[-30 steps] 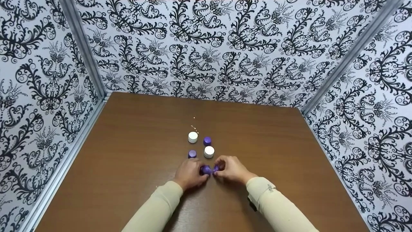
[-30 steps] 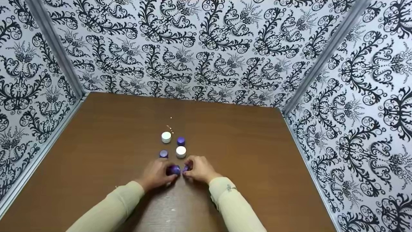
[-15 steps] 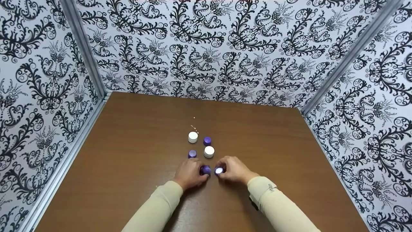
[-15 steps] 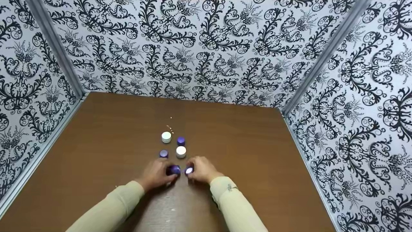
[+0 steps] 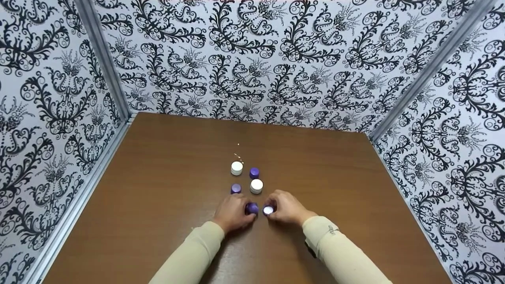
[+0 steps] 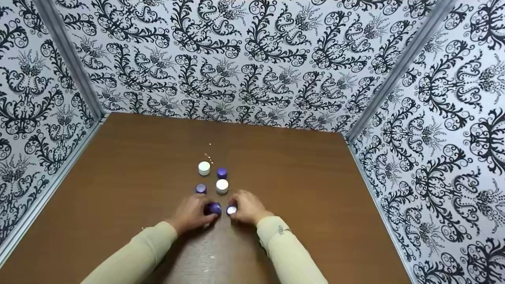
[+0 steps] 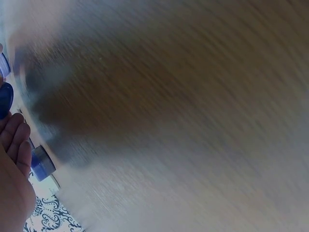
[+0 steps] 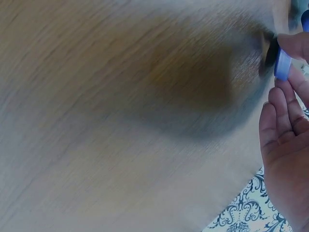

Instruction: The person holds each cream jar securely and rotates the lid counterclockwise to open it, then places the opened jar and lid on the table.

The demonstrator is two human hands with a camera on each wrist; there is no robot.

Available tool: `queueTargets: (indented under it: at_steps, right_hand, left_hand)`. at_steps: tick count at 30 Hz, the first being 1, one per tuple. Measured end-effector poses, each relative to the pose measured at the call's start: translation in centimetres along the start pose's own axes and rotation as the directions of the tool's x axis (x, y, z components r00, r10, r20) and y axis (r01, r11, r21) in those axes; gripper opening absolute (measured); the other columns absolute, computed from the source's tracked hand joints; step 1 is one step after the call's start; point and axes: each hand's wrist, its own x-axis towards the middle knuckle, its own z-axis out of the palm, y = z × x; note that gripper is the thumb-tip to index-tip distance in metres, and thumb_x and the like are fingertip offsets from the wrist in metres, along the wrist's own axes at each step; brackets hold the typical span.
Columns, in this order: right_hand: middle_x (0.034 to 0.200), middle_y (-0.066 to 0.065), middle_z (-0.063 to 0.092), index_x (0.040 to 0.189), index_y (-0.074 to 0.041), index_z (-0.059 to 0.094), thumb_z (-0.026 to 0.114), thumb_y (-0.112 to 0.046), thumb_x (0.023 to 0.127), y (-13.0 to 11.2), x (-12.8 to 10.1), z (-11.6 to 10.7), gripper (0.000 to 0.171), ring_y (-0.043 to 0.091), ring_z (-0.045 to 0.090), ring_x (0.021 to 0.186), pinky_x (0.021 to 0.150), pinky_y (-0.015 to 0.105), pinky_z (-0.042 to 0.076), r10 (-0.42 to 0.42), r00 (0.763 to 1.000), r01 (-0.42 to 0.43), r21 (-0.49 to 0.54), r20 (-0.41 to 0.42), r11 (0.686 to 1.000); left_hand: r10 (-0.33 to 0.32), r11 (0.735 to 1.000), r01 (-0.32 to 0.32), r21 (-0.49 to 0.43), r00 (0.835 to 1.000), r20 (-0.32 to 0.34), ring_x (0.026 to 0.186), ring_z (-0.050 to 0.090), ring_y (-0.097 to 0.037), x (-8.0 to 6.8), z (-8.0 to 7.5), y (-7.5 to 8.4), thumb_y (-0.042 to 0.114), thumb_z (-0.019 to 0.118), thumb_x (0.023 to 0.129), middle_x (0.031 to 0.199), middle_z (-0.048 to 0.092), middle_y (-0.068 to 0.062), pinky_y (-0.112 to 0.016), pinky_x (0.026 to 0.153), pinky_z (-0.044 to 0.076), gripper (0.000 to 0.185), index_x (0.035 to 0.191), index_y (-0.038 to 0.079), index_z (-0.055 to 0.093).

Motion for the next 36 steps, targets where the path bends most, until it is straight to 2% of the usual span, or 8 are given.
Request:
queueTargets:
  at_steps: [5,14,20,28,36]
  right_hand:
    - [0.089,-0.003,0.061,0.093,-0.011,0.073,0.085,-0.018,0.068,-0.1,0.0,-0.1,0.028,0.012,0.058,0.081,0.074,0.034,0.05,0.01,1.0,-0.01,0.007,0.01,1.0]
    - [0.085,-0.001,0.06,0.091,-0.01,0.071,0.086,-0.016,0.066,-0.4,0.0,-0.6,0.03,0.013,0.056,0.076,0.07,0.033,0.049,0.022,0.999,-0.022,0.011,0.028,1.0]
    - [0.086,-0.001,0.061,0.091,-0.01,0.072,0.087,-0.016,0.066,-0.4,0.0,-0.6,0.03,0.013,0.057,0.077,0.071,0.033,0.049,0.032,0.998,-0.033,0.027,0.045,0.999]
    - [0.086,-0.001,0.061,0.091,-0.01,0.072,0.087,-0.016,0.066,-0.3,0.1,-0.5,0.031,0.013,0.057,0.078,0.071,0.034,0.049,0.029,0.999,-0.03,0.028,0.042,0.999]
    - [0.086,0.0,0.062,0.091,-0.009,0.072,0.087,-0.014,0.065,-0.3,0.1,-0.5,0.031,0.014,0.057,0.078,0.071,0.034,0.049,0.03,0.999,-0.032,0.035,0.041,0.999]
  left_hand:
    - [0.002,1.0,-0.002,0.008,1.0,-0.005,0.079,0.065,-0.02,0.0,0.1,0.1,0.043,0.078,0.076,0.084,0.064,0.003,-0.039,0.068,0.053,0.032,0.089,0.015,0.074]
    - [0.02,1.0,-0.02,0.0,1.0,0.003,0.085,0.064,-0.022,0.0,0.3,0.3,0.041,0.08,0.077,0.087,0.065,0.0,-0.04,0.075,0.053,0.033,0.095,0.013,0.074]
    - [0.028,0.999,-0.028,0.025,0.999,0.016,0.086,0.064,-0.024,0.0,0.4,0.5,0.043,0.079,0.079,0.09,0.064,-0.002,-0.041,0.076,0.052,0.036,0.097,0.012,0.075]
    - [0.042,0.997,-0.042,0.062,0.999,-0.005,0.086,0.062,-0.025,-0.1,1.1,0.6,0.044,0.08,0.079,0.09,0.062,-0.003,-0.041,0.079,0.051,0.038,0.094,0.009,0.075]
    - [0.03,0.998,-0.03,0.058,1.0,-0.004,0.09,0.062,-0.026,-0.1,1.2,0.8,0.045,0.079,0.08,0.095,0.063,-0.005,-0.042,0.081,0.051,0.039,0.096,0.01,0.075]
